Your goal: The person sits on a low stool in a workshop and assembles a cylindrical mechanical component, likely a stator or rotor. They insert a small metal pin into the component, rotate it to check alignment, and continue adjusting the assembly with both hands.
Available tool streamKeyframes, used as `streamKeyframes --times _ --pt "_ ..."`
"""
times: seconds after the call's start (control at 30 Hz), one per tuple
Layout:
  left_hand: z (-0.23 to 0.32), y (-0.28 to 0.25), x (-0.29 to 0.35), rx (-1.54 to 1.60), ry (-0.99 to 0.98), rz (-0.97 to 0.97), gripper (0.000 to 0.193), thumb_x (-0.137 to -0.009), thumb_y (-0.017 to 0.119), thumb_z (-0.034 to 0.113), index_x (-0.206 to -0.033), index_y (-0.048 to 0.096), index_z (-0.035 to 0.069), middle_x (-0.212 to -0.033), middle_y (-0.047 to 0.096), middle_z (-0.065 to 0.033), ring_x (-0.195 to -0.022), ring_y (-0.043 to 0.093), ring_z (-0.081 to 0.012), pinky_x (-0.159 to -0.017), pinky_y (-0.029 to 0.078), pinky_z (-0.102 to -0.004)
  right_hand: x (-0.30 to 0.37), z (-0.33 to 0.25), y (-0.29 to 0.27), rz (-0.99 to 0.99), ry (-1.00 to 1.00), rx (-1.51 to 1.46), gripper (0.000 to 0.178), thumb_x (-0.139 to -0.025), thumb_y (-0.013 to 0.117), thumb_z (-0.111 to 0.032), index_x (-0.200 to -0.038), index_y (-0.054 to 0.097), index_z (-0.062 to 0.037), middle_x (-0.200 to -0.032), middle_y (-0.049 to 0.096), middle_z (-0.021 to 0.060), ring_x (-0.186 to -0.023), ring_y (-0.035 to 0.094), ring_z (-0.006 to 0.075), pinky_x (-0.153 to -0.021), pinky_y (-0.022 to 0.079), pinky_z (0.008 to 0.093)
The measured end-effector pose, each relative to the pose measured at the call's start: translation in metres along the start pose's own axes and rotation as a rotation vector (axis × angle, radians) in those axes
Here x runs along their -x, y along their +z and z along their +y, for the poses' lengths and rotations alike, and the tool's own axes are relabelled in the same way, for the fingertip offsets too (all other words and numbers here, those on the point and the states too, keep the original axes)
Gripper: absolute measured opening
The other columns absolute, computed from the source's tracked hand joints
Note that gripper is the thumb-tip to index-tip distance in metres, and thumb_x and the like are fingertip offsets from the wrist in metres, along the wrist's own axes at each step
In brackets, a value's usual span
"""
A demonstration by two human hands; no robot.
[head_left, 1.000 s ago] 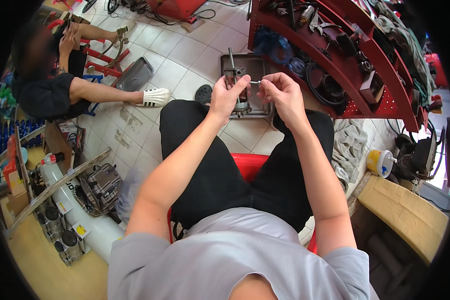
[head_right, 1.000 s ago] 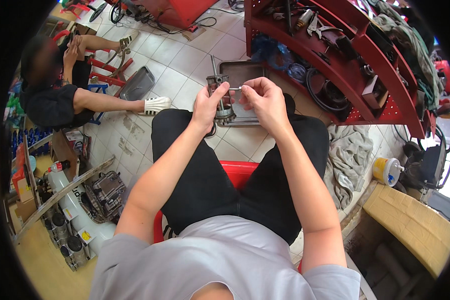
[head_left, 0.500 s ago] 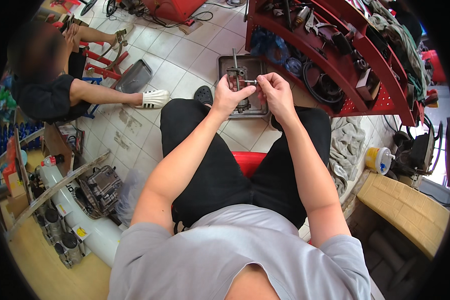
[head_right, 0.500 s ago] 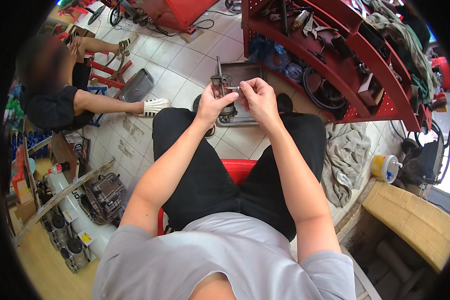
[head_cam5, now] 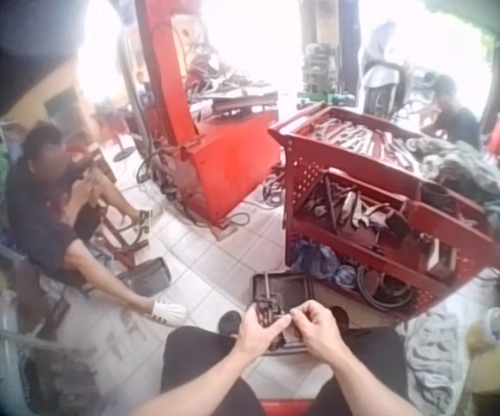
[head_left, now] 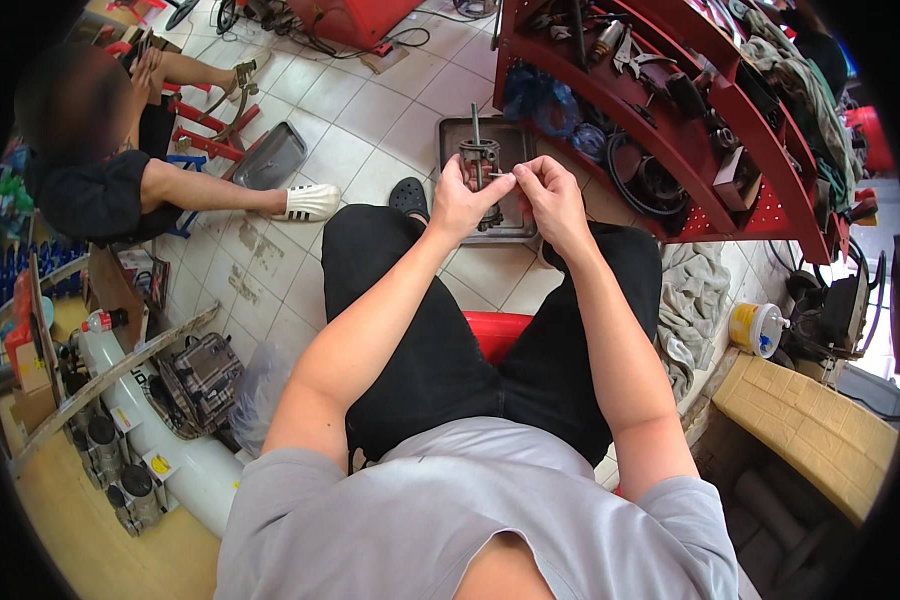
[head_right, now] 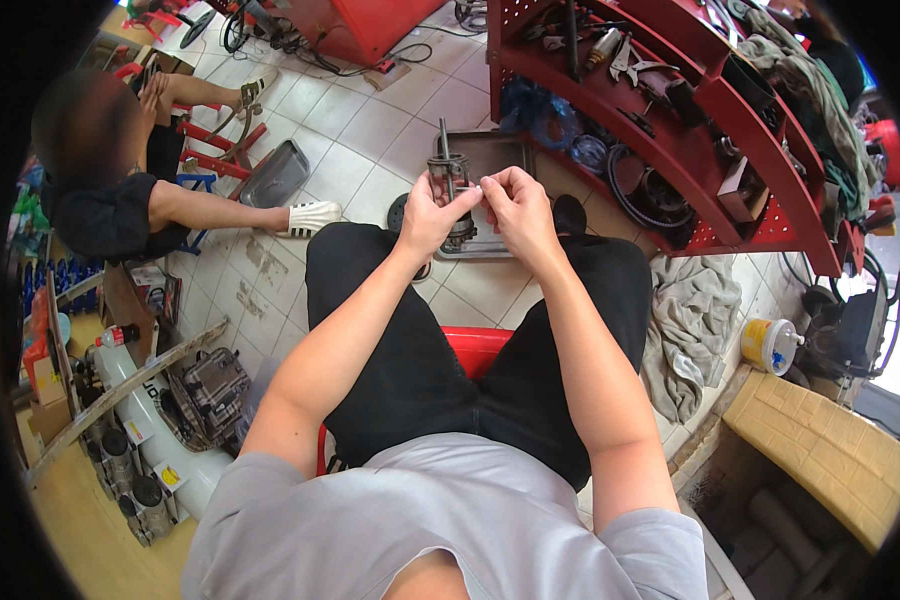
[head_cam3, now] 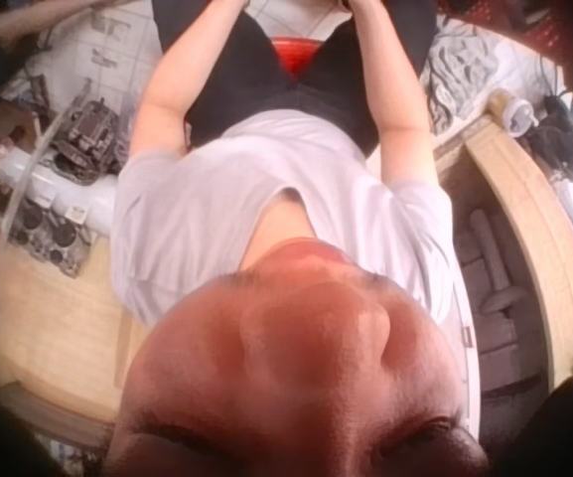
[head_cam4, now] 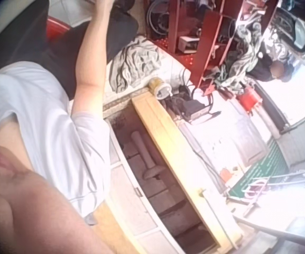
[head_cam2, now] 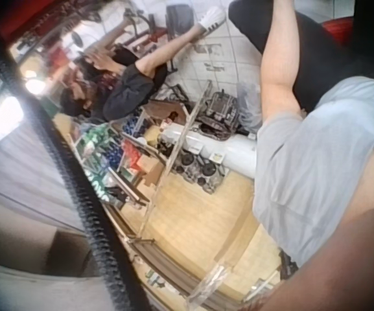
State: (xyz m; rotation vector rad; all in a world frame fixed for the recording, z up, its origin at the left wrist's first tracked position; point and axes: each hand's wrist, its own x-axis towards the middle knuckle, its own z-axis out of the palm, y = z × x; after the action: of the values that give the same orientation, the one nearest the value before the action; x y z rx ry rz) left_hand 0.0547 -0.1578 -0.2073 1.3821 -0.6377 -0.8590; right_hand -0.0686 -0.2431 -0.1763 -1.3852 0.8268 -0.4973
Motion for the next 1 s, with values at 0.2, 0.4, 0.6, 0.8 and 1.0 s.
streamKeyframes --times 0.2,0.4,0.6,0.8,1.0 --pt "-0.009 -0.01 -0.007 0.187 -0.046 -0.021 0.041 -0.079 0.077 0.024 -0.103 0.053 0.0 -0.091 0.062 -0.0031 -0.077 0.058 -0.0077 -0.069 0.048 -0.0231 0.001 0.003 0.002 -0.018 0.016 -0.019 0.02 -0.094 0.058 -0.02 -0.085 0.056 -0.0021 -0.068 0.056 -0.0002 -0.055 0.049 0.0053 -0.046 0.039 0.0215" --pt "-0.011 -0.007 -0.008 0.067 -0.025 -0.019 0.04 -0.078 0.077 0.022 -0.103 0.054 0.001 -0.09 0.061 -0.0013 -0.077 0.055 -0.0064 -0.069 0.046 -0.0223 0.002 -0.001 0.001 -0.069 0.037 -0.044 0.02 -0.095 0.057 -0.02 -0.087 0.056 -0.002 -0.068 0.055 -0.0002 -0.055 0.049 0.0052 -0.046 0.038 0.0212" --pt "-0.009 -0.013 -0.012 0.132 -0.027 -0.102 0.038 -0.079 0.076 0.02 -0.102 0.054 0.001 -0.09 0.063 -0.0033 -0.077 0.057 -0.007 -0.071 0.048 -0.0234 0.003 -0.001 0.0 -0.062 0.051 -0.001 0.02 -0.095 0.057 -0.021 -0.087 0.056 -0.002 -0.067 0.055 -0.0004 -0.054 0.048 0.0052 -0.046 0.038 0.0221" --pt "-0.01 -0.011 -0.011 0.161 -0.075 -0.009 0.035 -0.079 0.075 0.016 -0.101 0.054 0.0 -0.087 0.063 -0.0037 -0.077 0.059 -0.009 -0.072 0.049 -0.0245 0.001 -0.004 -0.008 -0.151 0.073 0.006 0.021 -0.095 0.058 -0.022 -0.087 0.056 -0.0032 -0.069 0.054 -0.0016 -0.055 0.047 0.0047 -0.048 0.039 0.0215" --pt "-0.007 -0.016 -0.011 0.213 -0.113 -0.129 0.037 -0.078 0.076 0.016 -0.104 0.055 0.0 -0.091 0.064 -0.0046 -0.081 0.061 -0.0102 -0.076 0.049 -0.0246 0.003 -0.006 -0.009 -0.15 0.089 0.004 0.02 -0.096 0.058 -0.022 -0.089 0.057 -0.0039 -0.07 0.053 -0.002 -0.055 0.047 0.0044 -0.049 0.039 0.0209"
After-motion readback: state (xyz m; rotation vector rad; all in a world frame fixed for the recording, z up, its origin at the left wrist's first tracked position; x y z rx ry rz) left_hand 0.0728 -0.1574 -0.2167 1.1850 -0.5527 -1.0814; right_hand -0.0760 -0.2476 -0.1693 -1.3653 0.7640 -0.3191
